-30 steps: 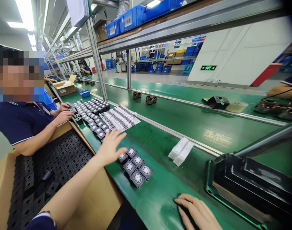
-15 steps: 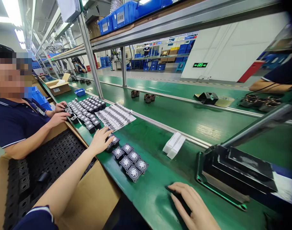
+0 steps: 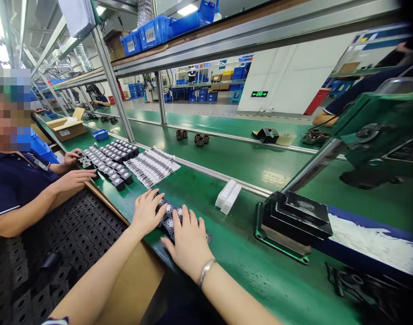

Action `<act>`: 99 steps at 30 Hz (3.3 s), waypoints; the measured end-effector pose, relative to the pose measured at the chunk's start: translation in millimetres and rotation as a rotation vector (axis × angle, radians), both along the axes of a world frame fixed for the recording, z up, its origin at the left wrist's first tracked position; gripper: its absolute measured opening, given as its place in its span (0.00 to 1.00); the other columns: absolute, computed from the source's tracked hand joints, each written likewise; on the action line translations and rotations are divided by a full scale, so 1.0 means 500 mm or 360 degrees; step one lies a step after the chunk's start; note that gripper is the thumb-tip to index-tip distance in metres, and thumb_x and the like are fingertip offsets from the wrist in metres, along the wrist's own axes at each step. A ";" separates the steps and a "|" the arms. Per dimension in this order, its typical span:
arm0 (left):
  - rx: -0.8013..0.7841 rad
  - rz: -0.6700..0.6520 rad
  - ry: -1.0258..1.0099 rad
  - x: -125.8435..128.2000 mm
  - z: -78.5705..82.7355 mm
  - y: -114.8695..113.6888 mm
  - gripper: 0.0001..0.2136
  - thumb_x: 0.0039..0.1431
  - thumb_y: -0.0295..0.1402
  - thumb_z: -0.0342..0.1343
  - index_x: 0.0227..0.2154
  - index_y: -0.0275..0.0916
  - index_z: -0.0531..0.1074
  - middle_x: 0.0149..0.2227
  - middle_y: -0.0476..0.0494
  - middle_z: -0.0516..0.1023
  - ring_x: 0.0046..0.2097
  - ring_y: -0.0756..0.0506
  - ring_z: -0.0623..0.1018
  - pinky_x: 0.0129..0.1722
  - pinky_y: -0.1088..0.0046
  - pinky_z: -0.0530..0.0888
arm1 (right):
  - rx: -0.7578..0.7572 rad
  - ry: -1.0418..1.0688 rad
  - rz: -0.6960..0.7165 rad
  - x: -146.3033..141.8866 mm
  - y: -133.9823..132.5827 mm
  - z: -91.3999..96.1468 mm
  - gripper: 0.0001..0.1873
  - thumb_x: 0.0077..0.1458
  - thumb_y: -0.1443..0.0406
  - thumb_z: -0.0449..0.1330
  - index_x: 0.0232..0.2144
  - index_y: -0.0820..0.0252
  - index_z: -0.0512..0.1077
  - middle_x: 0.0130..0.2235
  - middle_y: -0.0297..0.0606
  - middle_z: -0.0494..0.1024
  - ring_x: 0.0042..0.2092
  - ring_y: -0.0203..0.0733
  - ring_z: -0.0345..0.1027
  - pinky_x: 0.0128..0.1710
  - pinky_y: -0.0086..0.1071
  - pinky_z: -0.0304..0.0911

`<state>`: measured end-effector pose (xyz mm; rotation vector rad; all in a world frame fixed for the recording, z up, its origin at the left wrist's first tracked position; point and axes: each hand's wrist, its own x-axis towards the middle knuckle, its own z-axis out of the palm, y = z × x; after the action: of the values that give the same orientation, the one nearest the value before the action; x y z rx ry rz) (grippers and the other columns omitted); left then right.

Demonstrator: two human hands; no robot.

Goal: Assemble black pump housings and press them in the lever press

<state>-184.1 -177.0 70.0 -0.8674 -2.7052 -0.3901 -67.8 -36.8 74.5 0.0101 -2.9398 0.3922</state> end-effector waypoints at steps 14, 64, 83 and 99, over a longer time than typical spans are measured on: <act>0.0070 -0.0063 -0.0061 0.269 -0.014 0.236 0.29 0.68 0.48 0.43 0.60 0.28 0.64 0.65 0.28 0.63 0.66 0.22 0.59 0.58 0.36 0.62 | 0.0203 0.0037 0.0352 0.239 0.297 -0.001 0.33 0.59 0.56 0.60 0.62 0.64 0.62 0.64 0.58 0.61 0.62 0.60 0.60 0.58 0.55 0.63; -0.0319 -0.1679 -0.0295 0.242 0.025 0.328 0.33 0.59 0.43 0.59 0.62 0.31 0.59 0.60 0.31 0.68 0.60 0.35 0.69 0.64 0.51 0.66 | -0.0700 0.0273 0.0041 0.404 0.410 -0.075 0.42 0.55 0.47 0.60 0.65 0.56 0.52 0.60 0.50 0.59 0.63 0.58 0.52 0.62 0.57 0.54; -0.0391 -0.1580 -0.0170 0.277 0.022 0.353 0.44 0.52 0.55 0.62 0.64 0.31 0.56 0.65 0.31 0.63 0.65 0.29 0.64 0.65 0.46 0.60 | -0.0709 0.0341 -0.0021 0.399 0.408 -0.077 0.52 0.51 0.40 0.60 0.68 0.53 0.43 0.66 0.51 0.47 0.69 0.62 0.42 0.65 0.61 0.48; -0.0390 -0.1546 -0.0190 0.284 0.019 0.359 0.39 0.58 0.51 0.58 0.64 0.32 0.57 0.64 0.35 0.65 0.64 0.30 0.64 0.66 0.46 0.57 | -0.0841 0.0224 -0.0069 0.406 0.411 -0.086 0.52 0.52 0.43 0.62 0.68 0.54 0.42 0.61 0.51 0.53 0.64 0.59 0.51 0.63 0.56 0.56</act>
<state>-42.3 2.4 79.2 -2.2627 -2.2518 -0.2856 135.1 168.7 31.7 -0.0906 -2.6045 1.0945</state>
